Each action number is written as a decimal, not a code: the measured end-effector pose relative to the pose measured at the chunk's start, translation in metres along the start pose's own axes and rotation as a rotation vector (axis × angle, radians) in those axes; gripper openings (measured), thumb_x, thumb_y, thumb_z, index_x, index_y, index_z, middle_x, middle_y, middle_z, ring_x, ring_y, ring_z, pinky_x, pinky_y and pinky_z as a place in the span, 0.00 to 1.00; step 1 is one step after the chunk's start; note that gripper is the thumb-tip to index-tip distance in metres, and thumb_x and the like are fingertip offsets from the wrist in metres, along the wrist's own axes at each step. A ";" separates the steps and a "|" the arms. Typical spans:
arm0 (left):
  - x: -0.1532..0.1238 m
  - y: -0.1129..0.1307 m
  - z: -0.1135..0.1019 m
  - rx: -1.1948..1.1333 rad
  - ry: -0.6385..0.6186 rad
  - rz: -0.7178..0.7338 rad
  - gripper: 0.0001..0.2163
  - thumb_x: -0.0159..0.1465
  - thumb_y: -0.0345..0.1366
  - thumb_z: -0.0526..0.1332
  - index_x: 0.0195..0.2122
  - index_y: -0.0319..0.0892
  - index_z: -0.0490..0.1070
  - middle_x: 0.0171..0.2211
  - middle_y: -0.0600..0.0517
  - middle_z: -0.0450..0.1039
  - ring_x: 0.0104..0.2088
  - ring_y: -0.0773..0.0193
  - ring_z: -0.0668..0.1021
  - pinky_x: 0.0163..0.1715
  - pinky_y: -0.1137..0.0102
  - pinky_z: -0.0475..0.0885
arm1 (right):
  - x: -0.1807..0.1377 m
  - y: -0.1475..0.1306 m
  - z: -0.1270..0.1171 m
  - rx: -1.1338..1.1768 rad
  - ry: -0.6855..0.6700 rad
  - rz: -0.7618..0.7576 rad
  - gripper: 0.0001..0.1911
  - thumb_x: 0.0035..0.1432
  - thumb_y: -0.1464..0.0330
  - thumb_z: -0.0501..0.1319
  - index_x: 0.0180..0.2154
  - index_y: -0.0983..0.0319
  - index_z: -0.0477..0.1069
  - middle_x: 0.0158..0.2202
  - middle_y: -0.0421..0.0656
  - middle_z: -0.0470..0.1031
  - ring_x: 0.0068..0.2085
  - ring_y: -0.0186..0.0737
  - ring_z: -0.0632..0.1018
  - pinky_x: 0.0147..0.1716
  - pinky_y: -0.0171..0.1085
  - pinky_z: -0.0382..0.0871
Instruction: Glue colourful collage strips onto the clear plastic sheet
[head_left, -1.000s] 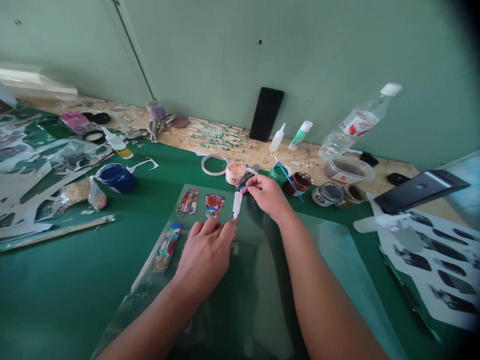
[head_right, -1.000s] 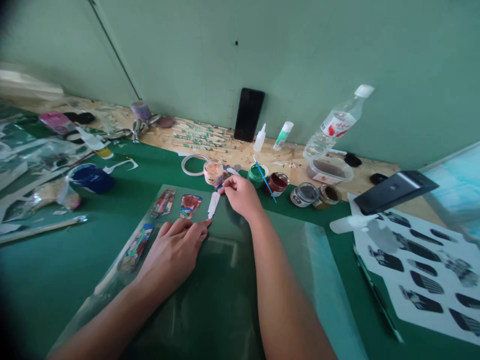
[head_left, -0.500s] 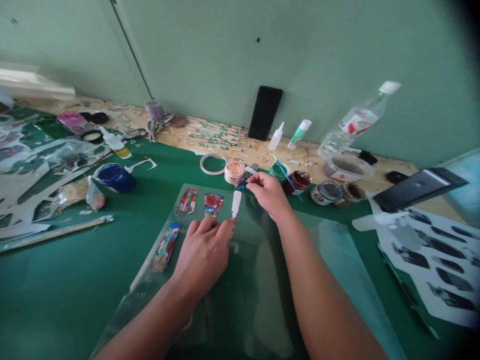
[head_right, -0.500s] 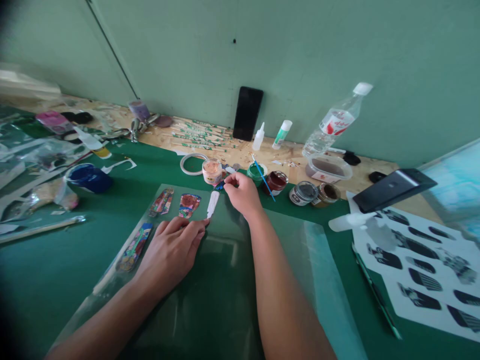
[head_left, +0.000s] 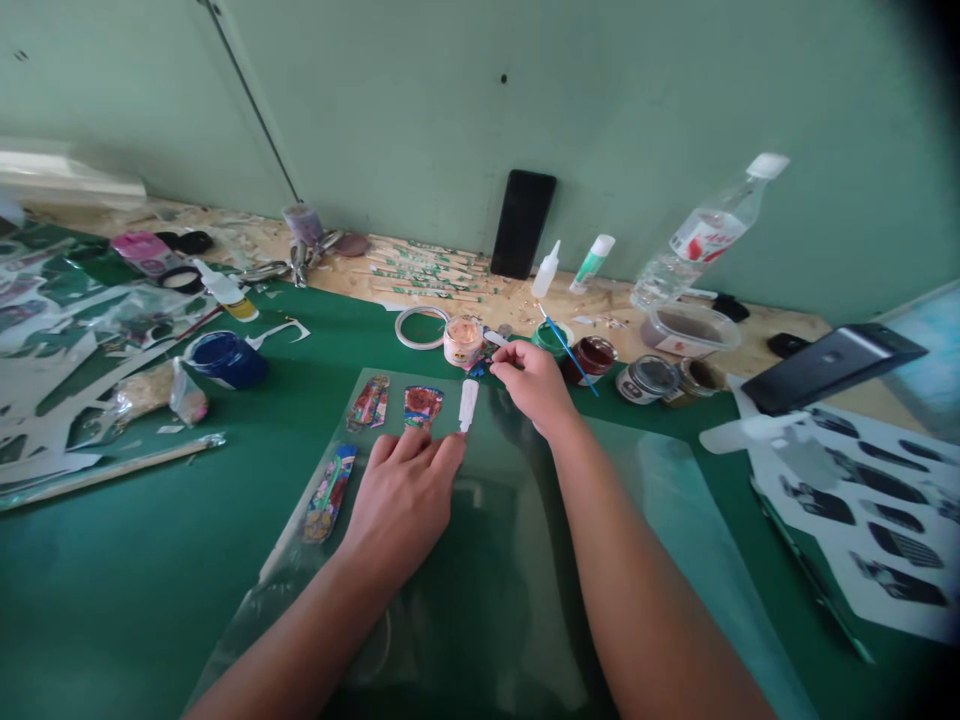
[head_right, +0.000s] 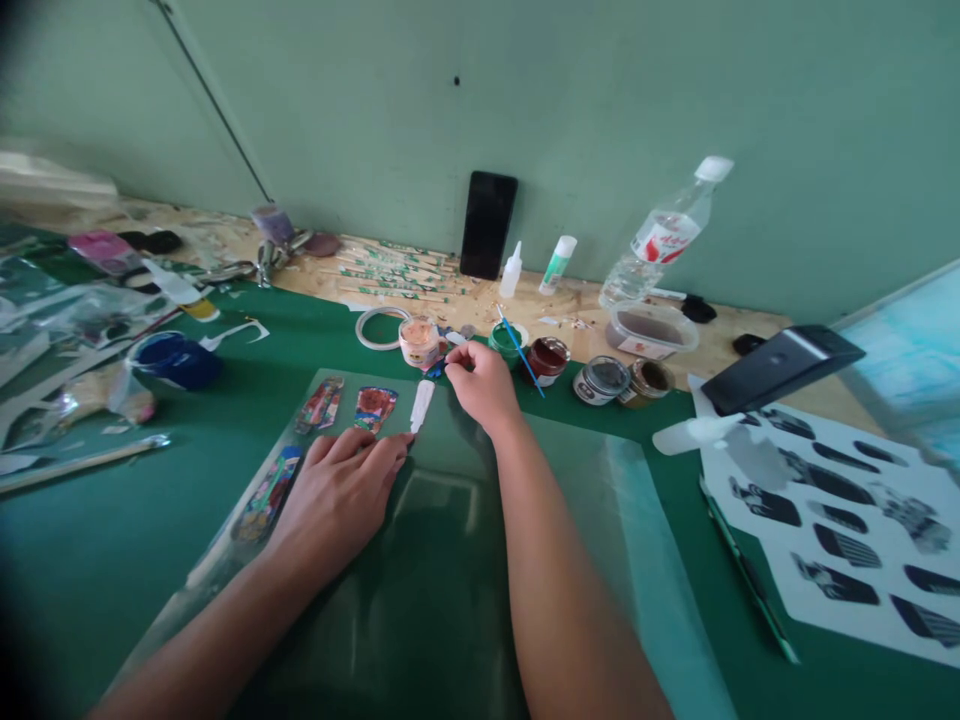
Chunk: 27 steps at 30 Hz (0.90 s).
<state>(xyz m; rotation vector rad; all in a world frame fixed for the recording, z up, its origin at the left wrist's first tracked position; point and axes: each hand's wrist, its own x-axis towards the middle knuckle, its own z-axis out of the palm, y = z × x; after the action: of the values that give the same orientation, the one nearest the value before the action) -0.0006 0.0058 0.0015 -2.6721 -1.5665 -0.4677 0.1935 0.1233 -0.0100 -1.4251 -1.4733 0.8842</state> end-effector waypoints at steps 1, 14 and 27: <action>0.001 0.000 -0.001 0.017 0.000 0.011 0.11 0.69 0.26 0.56 0.50 0.43 0.69 0.37 0.52 0.81 0.45 0.54 0.76 0.41 0.59 0.62 | 0.000 0.001 0.000 0.006 0.003 -0.003 0.02 0.51 0.68 0.61 0.30 0.59 0.71 0.30 0.40 0.76 0.32 0.40 0.74 0.35 0.39 0.65; 0.005 -0.010 -0.014 0.155 -0.035 0.112 0.09 0.68 0.26 0.56 0.44 0.46 0.71 0.30 0.51 0.76 0.41 0.55 0.75 0.40 0.59 0.62 | -0.001 0.005 -0.001 0.015 0.023 -0.050 0.01 0.52 0.69 0.60 0.30 0.59 0.71 0.30 0.39 0.76 0.33 0.41 0.75 0.37 0.39 0.65; 0.003 -0.069 -0.040 0.105 -0.137 0.427 0.12 0.68 0.27 0.57 0.49 0.47 0.73 0.37 0.50 0.79 0.45 0.58 0.76 0.45 0.63 0.62 | -0.003 0.001 -0.003 -0.005 0.026 -0.065 0.02 0.52 0.70 0.60 0.30 0.59 0.71 0.31 0.41 0.77 0.35 0.41 0.76 0.39 0.40 0.66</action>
<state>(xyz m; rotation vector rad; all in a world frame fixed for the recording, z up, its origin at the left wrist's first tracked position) -0.0679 0.0367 0.0304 -2.8874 -0.9595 -0.1847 0.1961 0.1202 -0.0099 -1.3797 -1.4947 0.8197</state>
